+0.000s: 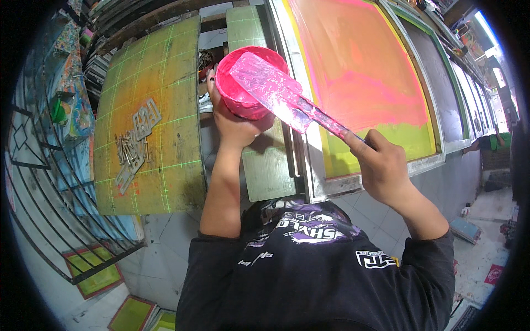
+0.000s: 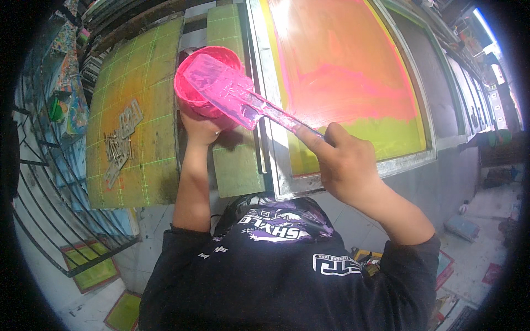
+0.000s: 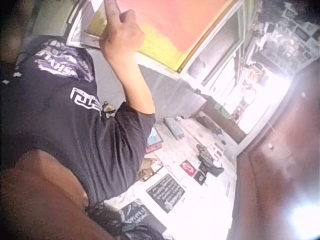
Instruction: The person scoops pink ink from a container and spreads it evenly across a screen printing frame using a squeegee. The person repeatedly dips the squeegee into the ink and smooths the surface of the frame. The person then places the container and squeegee on a table and wipes their hands with a cloth.
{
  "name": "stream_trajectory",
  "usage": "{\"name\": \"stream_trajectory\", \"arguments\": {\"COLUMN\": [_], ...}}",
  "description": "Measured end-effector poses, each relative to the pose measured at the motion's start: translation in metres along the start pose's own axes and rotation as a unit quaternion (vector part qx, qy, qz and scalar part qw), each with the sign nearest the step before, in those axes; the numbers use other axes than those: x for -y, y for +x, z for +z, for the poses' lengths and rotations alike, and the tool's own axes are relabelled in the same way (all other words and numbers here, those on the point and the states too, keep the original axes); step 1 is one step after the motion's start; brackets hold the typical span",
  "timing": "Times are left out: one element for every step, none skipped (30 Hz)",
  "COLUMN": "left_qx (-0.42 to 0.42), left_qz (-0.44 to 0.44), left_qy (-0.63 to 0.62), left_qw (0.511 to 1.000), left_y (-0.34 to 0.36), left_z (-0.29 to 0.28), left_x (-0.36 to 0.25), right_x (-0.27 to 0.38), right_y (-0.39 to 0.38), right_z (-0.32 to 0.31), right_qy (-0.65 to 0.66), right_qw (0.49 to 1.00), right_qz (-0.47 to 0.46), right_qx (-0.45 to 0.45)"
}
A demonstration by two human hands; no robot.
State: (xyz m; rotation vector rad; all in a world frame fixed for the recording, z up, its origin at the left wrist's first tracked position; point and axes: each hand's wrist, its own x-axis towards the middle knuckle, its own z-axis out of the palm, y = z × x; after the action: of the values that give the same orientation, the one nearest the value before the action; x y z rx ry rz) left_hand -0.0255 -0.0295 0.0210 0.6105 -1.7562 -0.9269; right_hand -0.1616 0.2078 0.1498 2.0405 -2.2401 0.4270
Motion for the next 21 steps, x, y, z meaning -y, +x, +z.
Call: {"name": "stream_trajectory", "arguments": {"left_qx": [0.002, 0.003, 0.001, -0.001, -0.003, -0.005, -0.007, -0.009, -0.005, -0.001, 0.000, 0.001, -0.003, -0.007, -0.008, -0.009, -0.010, -0.013, -0.015, -0.018, -0.014], "left_qz": [-0.003, -0.006, 0.006, 0.018, 0.017, 0.017, 0.004, -0.009, -0.013, -0.017, -0.020, -0.022, -0.022, -0.022, -0.022, -0.021, -0.020, -0.015, -0.007, 0.000, -0.011], "left_qy": [-0.019, -0.037, -0.022, -0.009, -0.005, -0.002, -0.007, -0.013, -0.009, -0.005, -0.010, -0.015, -0.027, -0.039, -0.040, -0.041, -0.043, -0.051, -0.060, -0.068, -0.058], "left_qw": [1.000, 0.999, 1.000, 1.000, 1.000, 1.000, 1.000, 1.000, 1.000, 1.000, 1.000, 1.000, 0.999, 0.999, 0.999, 0.999, 0.999, 0.999, 0.998, 0.997, 0.998], "left_y": [0.000, 0.000, 0.001, 0.001, 0.001, 0.001, 0.001, 0.001, 0.002, 0.003, 0.003, 0.002, 0.001, 0.001, 0.001, 0.001, 0.001, 0.000, -0.001, -0.001, 0.000], "left_z": [0.000, -0.001, -0.002, -0.002, -0.001, -0.001, 0.001, 0.002, 0.001, 0.001, 0.001, 0.001, 0.001, 0.001, 0.001, 0.000, 0.000, 0.000, 0.001, 0.002, 0.003], "left_x": [0.000, 0.001, 0.004, 0.009, 0.010, 0.011, 0.009, 0.008, 0.006, 0.004, 0.004, 0.004, 0.005, 0.006, 0.004, 0.002, 0.001, 0.002, 0.005, 0.006, 0.006], "right_x": [0.001, 0.002, 0.003, 0.003, 0.004, 0.005, 0.005, 0.005, 0.005, 0.004, 0.004, 0.005, 0.005, 0.004, 0.003, 0.003, 0.003, 0.003, 0.002, 0.001, -0.002], "right_y": [0.000, -0.001, -0.002, -0.004, -0.006, -0.008, -0.011, -0.014, -0.016, -0.019, -0.022, -0.025, -0.027, -0.030, -0.032, -0.034, -0.036, -0.038, -0.040, -0.043, -0.047], "right_z": [-0.004, -0.007, -0.011, -0.014, -0.017, -0.019, -0.022, -0.024, -0.027, -0.029, -0.032, -0.035, -0.038, -0.041, -0.044, -0.046, -0.049, -0.051, -0.052, -0.054, -0.055], "right_qy": [-0.005, -0.005, -0.006, -0.008, -0.012, -0.016, -0.021, -0.024, -0.026, -0.029, -0.023, -0.016, -0.010, -0.010, -0.009, -0.010, -0.005, 0.001, 0.005, 0.015, 0.025], "right_qw": [1.000, 1.000, 1.000, 1.000, 0.999, 0.999, 0.999, 0.998, 0.998, 0.997, 0.997, 0.998, 0.998, 0.998, 0.999, 0.999, 0.999, 0.999, 0.999, 0.999, 0.999], "right_qz": [-0.001, -0.001, 0.000, 0.001, 0.003, 0.004, 0.007, 0.008, 0.010, 0.011, 0.015, 0.020, 0.023, 0.023, 0.022, 0.022, 0.024, 0.027, 0.029, 0.028, 0.027], "right_qx": [0.007, 0.014, 0.020, 0.027, 0.034, 0.041, 0.048, 0.055, 0.062, 0.069, 0.067, 0.065, 0.063, 0.055, 0.046, 0.037, 0.036, 0.035, 0.033, 0.032, 0.032]}}
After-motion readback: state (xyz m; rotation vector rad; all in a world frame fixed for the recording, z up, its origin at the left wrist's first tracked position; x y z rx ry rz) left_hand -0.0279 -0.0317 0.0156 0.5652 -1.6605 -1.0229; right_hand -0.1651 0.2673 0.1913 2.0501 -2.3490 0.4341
